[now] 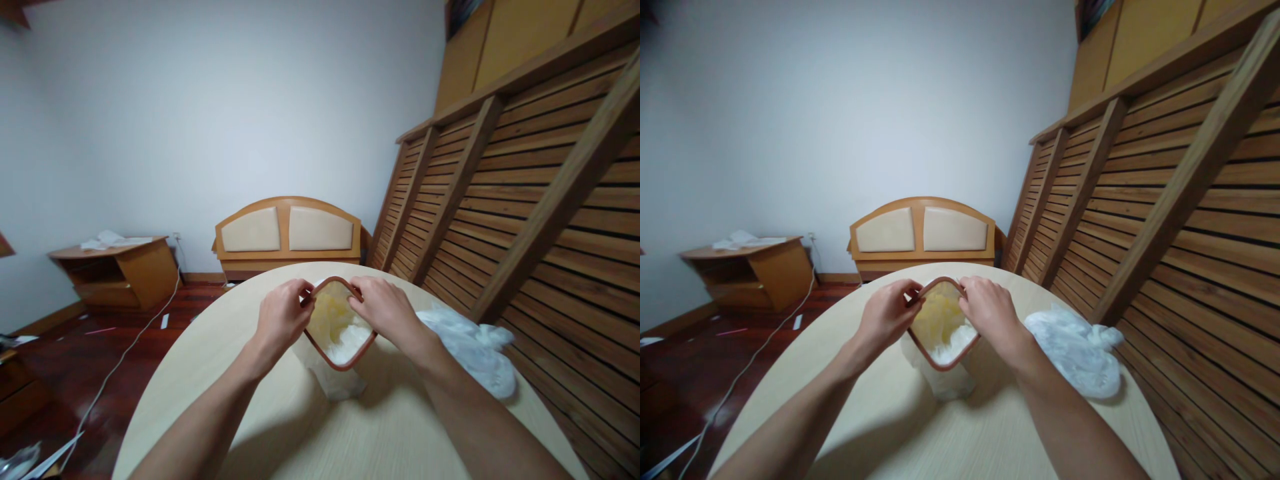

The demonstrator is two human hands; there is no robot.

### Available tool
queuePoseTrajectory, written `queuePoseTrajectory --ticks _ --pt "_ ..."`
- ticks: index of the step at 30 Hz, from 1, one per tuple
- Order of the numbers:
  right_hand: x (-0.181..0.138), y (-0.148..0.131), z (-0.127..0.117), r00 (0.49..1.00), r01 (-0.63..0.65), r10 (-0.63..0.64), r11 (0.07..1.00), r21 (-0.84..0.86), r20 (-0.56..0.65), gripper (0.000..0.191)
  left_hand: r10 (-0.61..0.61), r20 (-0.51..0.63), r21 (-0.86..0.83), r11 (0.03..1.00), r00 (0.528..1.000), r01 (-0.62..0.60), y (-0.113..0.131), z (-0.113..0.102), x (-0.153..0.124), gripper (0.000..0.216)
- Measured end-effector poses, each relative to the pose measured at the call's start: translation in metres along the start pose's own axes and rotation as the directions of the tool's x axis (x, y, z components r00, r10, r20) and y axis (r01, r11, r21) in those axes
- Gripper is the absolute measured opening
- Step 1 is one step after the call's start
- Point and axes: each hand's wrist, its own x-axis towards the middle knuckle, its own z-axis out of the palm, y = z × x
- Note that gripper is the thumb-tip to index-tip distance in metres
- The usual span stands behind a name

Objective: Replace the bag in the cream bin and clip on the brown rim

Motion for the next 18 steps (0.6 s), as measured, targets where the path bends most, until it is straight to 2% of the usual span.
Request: queuePoseTrajectory --ticks 5,11,13,15,18 --pt "0.000 0.001 -0.002 1.000 -0.003 0.004 1.000 0.031 -0.025 0.014 -0.017 0.013 -0.026 1.000 1.000 0.018 -0.004 0.003 0.002 0.013" --pt "0.002 0.006 -0.004 0.999 -0.043 0.043 0.989 0.139 0.004 0.022 -0.018 0.039 -0.160 0.987 0.999 0.024 -0.007 0.007 0.005 0.018" --pt "0.003 0.011 -0.004 0.998 -0.065 0.061 0.983 0.174 0.027 0.024 0.053 -0.011 -0.209 0.976 0.999 -0.054 -0.006 0.006 0.004 0.024" --pt "0.005 0.017 -0.003 0.995 -0.089 0.078 0.975 0.203 0.058 0.025 0.181 -0.062 -0.245 0.951 0.982 -0.191 -0.005 0.001 0.002 0.028" --pt "0.008 0.027 0.002 0.992 -0.107 0.087 0.964 0.243 0.092 0.025 0.425 -0.009 -0.292 0.865 0.905 -0.409 -0.004 -0.008 -0.001 0.031"
